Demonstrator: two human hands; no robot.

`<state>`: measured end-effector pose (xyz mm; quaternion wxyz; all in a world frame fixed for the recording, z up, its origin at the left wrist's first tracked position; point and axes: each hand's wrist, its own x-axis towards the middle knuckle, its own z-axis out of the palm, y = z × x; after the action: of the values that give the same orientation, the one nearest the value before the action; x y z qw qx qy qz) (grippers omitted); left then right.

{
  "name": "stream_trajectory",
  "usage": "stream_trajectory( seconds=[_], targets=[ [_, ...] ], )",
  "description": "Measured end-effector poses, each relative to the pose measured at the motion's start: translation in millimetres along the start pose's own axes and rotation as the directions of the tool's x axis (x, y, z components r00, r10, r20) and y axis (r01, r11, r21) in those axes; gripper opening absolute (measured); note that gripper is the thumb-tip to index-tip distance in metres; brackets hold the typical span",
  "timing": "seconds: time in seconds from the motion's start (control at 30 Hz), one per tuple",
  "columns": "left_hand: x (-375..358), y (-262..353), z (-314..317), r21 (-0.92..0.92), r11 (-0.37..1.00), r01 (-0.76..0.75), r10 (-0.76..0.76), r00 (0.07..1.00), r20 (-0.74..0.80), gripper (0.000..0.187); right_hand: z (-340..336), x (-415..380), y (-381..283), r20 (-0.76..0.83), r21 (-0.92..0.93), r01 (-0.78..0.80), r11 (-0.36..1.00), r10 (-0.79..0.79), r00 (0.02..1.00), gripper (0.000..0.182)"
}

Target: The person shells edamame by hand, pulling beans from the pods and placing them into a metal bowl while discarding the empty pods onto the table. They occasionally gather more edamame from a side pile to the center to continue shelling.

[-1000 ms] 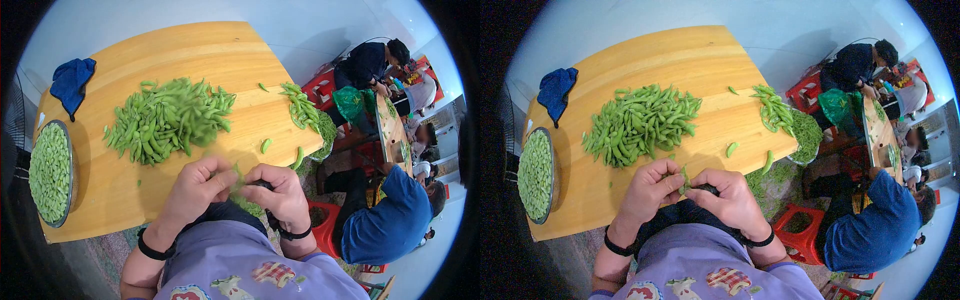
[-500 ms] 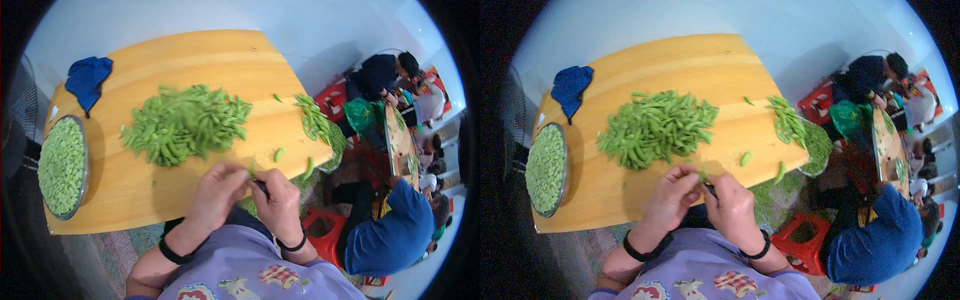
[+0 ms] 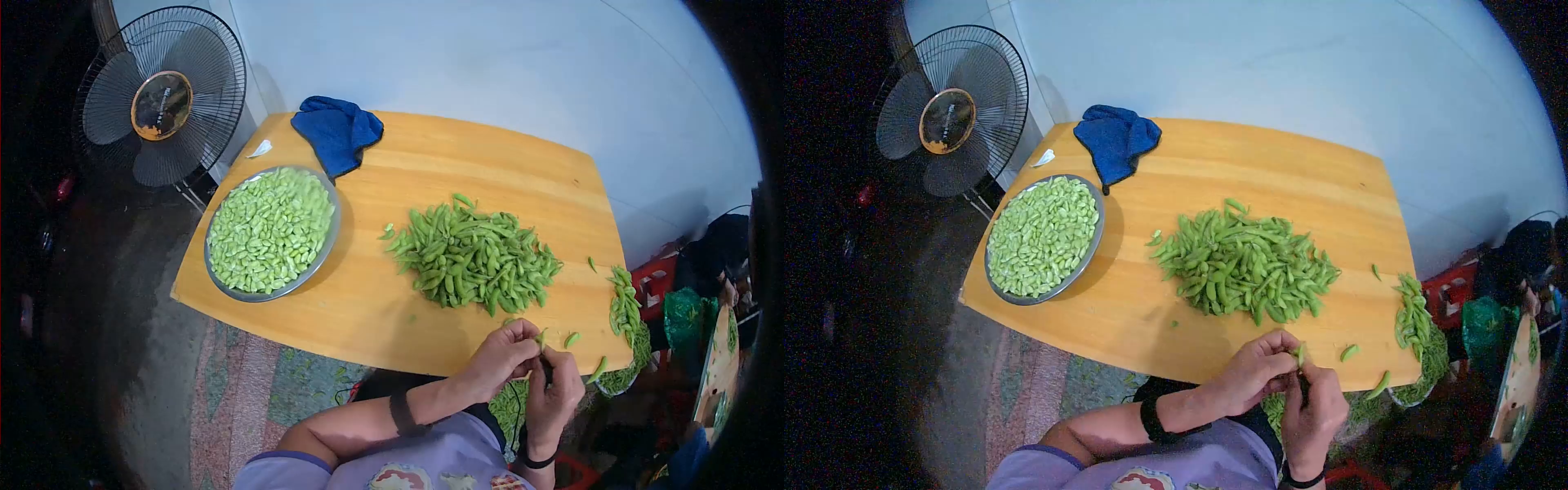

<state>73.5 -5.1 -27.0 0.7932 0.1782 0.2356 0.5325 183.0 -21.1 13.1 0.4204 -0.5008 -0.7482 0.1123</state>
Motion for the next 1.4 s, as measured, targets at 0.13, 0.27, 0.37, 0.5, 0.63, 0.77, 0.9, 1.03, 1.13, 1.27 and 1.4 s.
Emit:
stream_trajectory(
  seconds=[0.13,0.27,0.37,0.5,0.63,0.77,0.9,1.03,1.13,1.27,1.4],
  targets=[
    [-1,9,1,0.082,0.997,0.01,-0.004,0.998,-0.069,0.013,1,-2,-5,0.04,-0.032,0.115,0.993,-0.113,0.993,0.024],
    [-6,7,-7,0.003,0.999,0.042,-0.042,0.998,-0.049,0.009,0,-5,-8,0.052,-0.023,0.118,0.993,-0.117,0.992,0.021],
    [-8,7,-9,-0.007,0.999,0.046,-0.046,0.999,-0.015,0.009,-4,-8,-8,0.038,-0.02,0.063,0.998,-0.062,0.997,0.02],
    [-34,43,-22,0.181,0.984,-0.003,0.017,0.997,-0.078,0.013,-18,-11,9,-0.153,0.17,-0.149,0.974,0.175,0.973,0.01],
    [-102,155,-25,0.814,0.567,-0.127,0.456,0.871,-0.182,0.014,-43,-30,71,-0.016,0.449,-0.421,0.788,0.479,0.878,0.024],
    [-143,261,-64,1.0,0.007,0.006,0.764,0.645,-0.009,0.011,-44,-41,74,0.082,0.539,-0.504,0.675,0.553,0.829,0.04],
    [-147,296,-87,0.973,-0.137,0.187,0.794,0.607,-0.004,0.008,-29,-46,76,0.184,0.732,-0.504,0.459,0.579,0.795,0.027],
    [-146,311,-106,0.976,0.174,0.131,0.714,0.665,-0.217,0.022,-27,-43,73,0.296,0.656,-0.557,0.51,0.505,0.811,0.014],
    [-143,309,-107,0.968,0.246,-0.058,0.753,0.64,-0.153,0.031,-28,-40,66,0.278,0.641,-0.57,0.514,0.537,0.797,0.012],
    [-142,309,-101,1.0,0.03,-0.004,0.667,0.745,-0.017,0.033,-25,-43,68,0.217,0.642,-0.496,0.585,0.482,0.849,0.009],
    [-119,269,-62,0.907,-0.393,0.15,0.774,0.586,0.239,0.023,-28,-41,67,0.226,0.623,-0.457,0.635,0.414,0.882,0.013]
  ],
)
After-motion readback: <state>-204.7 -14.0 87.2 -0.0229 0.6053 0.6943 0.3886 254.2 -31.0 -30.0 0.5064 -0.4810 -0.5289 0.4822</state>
